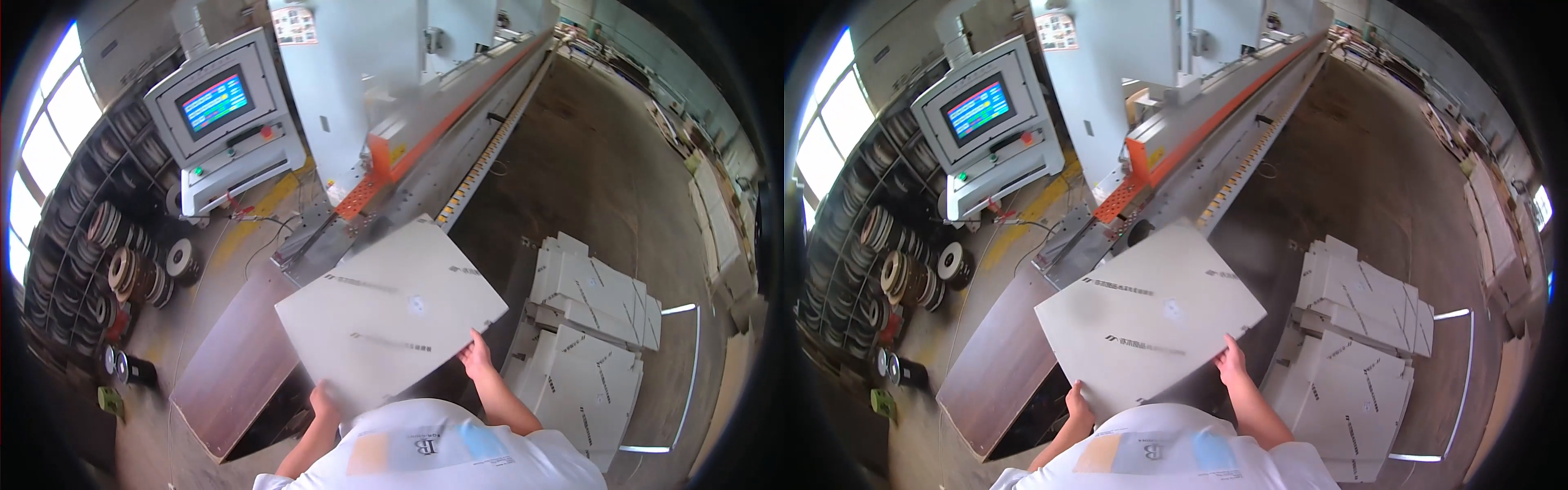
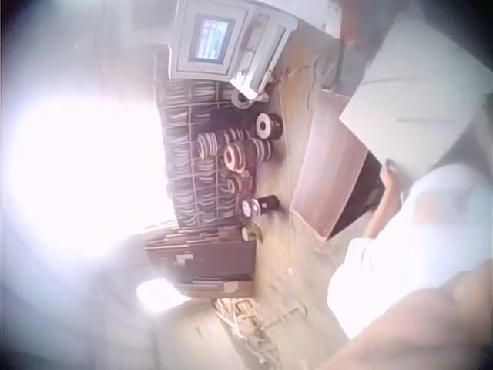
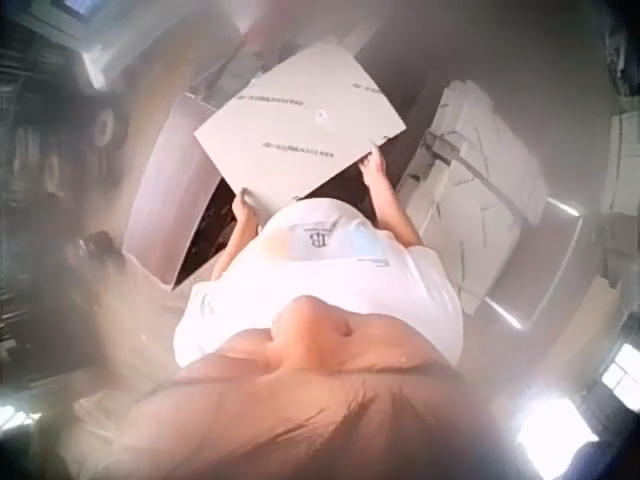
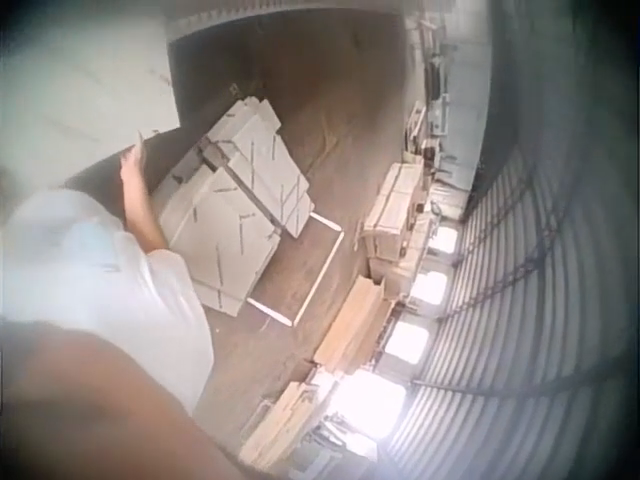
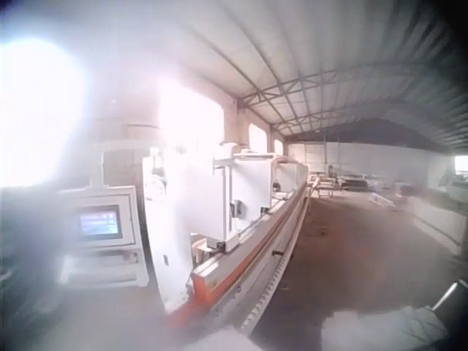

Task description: The person picks up boards and narrow strips from a stack, places them onto the intake of a large industrial machine, and pushes them through for processing.

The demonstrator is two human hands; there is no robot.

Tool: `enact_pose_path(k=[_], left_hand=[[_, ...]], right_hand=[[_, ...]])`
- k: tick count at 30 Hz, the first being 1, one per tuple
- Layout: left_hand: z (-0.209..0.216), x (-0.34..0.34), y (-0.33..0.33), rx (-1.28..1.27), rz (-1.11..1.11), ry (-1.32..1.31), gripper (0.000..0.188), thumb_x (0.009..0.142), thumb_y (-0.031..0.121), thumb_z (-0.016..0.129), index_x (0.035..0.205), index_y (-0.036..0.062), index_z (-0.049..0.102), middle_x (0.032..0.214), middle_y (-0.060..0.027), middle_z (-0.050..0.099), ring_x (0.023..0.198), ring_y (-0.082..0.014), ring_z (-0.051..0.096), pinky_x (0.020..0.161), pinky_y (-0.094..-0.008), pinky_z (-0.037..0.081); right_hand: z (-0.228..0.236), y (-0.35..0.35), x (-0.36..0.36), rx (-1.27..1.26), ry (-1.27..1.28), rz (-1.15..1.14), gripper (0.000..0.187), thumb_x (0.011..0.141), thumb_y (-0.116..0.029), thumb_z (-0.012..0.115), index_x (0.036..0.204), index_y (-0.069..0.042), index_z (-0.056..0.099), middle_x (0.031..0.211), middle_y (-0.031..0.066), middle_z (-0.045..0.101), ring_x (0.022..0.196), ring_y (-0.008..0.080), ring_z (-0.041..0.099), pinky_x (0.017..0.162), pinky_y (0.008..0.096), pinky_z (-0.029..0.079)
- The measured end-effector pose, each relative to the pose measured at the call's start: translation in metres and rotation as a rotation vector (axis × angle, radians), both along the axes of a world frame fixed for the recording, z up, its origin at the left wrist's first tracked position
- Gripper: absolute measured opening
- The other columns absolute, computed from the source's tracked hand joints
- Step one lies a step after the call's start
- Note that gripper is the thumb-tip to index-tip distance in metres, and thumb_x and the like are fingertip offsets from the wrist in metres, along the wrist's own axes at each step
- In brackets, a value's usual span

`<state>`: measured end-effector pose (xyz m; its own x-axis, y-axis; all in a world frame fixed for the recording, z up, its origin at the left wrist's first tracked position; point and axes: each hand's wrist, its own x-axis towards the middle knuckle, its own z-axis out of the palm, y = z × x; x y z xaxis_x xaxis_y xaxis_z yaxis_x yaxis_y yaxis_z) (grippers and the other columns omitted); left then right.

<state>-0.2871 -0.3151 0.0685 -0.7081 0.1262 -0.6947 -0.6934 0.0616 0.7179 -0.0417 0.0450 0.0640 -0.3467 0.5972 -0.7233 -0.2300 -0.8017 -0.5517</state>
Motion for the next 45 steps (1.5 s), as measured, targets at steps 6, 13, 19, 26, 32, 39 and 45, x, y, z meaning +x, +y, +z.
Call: enact_pose_path(k=[6, 13, 19, 26, 32, 39, 45], left_hand=[[-0.008, -0.029, -0.012, 0.176, 0.042, -0.050, 0.042, 0.104, 0.037, 0.048, 0.133, 0.0067, 0.050, 0.128, -0.0137, 0.059, 0.116, -0.0327, 0.058, 0.098, -0.0550, 0.047], [0.015, -0.051, 0.021, 0.258, 0.114, -0.101, 0.046, 0.105, 0.037, 0.047, 0.139, 0.0054, 0.047, 0.140, -0.0127, 0.053, 0.127, -0.0339, 0.052, 0.107, -0.0546, 0.041], [0.019, -0.049, 0.058, 0.289, 0.185, -0.215, 0.050, 0.106, 0.039, 0.046, 0.143, 0.0054, 0.045, 0.145, -0.0130, 0.050, 0.131, -0.0342, 0.049, 0.111, -0.0535, 0.038], [0.004, -0.060, 0.117, 0.257, 0.134, -0.212, 0.049, 0.106, 0.039, 0.044, 0.143, 0.0063, 0.045, 0.145, -0.0119, 0.051, 0.129, -0.0335, 0.051, 0.110, -0.0521, 0.039], [0.000, -0.071, 0.176, 0.172, -0.010, -0.160, 0.051, 0.104, 0.046, 0.045, 0.145, 0.0161, 0.041, 0.147, -0.0078, 0.048, 0.131, -0.0322, 0.048, 0.104, -0.0592, 0.042], [-0.002, -0.081, 0.192, -0.038, -0.426, -0.106, 0.061, 0.099, 0.058, 0.046, 0.143, 0.0165, 0.045, 0.145, -0.0064, 0.048, 0.131, -0.0294, 0.046, 0.101, -0.0612, 0.042], [-0.153, -0.111, 0.044, -0.266, -0.905, 0.241, 0.058, 0.097, 0.057, 0.052, 0.133, 0.0109, 0.049, 0.128, -0.0057, 0.050, 0.114, -0.0268, 0.052, 0.088, -0.0474, 0.049]], right_hand=[[0.022, -0.015, -0.085, 0.201, -0.032, 0.379, 0.066, 0.098, -0.039, 0.061, 0.147, 0.000, 0.039, 0.150, 0.0177, 0.044, 0.142, 0.0333, 0.040, 0.109, 0.0482, 0.041], [0.073, -0.081, -0.128, 0.252, 0.115, 0.605, 0.077, 0.099, -0.035, 0.060, 0.154, 0.004, 0.023, 0.157, 0.0201, 0.030, 0.148, 0.0298, 0.029, 0.119, 0.0439, 0.028], [0.040, -0.059, -0.131, 0.270, 0.098, 0.427, 0.080, 0.099, -0.037, 0.059, 0.154, 0.006, 0.020, 0.155, 0.0231, 0.032, 0.147, 0.0320, 0.030, 0.121, 0.0455, 0.026], [0.039, -0.003, -0.143, 0.314, 0.059, 0.341, 0.072, 0.100, -0.036, 0.059, 0.152, 0.004, 0.029, 0.152, 0.0196, 0.040, 0.144, 0.0337, 0.037, 0.118, 0.0457, 0.033], [0.038, 0.049, -0.148, 0.275, 0.159, 0.280, 0.072, 0.102, -0.036, 0.055, 0.154, 0.001, 0.024, 0.159, 0.0173, 0.033, 0.149, 0.0329, 0.027, 0.120, 0.0483, 0.027], [0.006, 0.034, -0.099, 0.351, -0.050, 0.196, 0.059, 0.097, -0.038, 0.064, 0.145, -0.008, 0.046, 0.141, 0.0104, 0.053, 0.127, 0.0228, 0.052, 0.103, 0.0415, 0.045], [-0.054, -0.050, 0.069, 0.218, -0.325, 0.153, 0.042, 0.094, -0.043, 0.065, 0.118, -0.008, 0.068, 0.099, 0.0038, 0.070, 0.084, 0.0135, 0.062, 0.072, 0.0286, 0.051]])
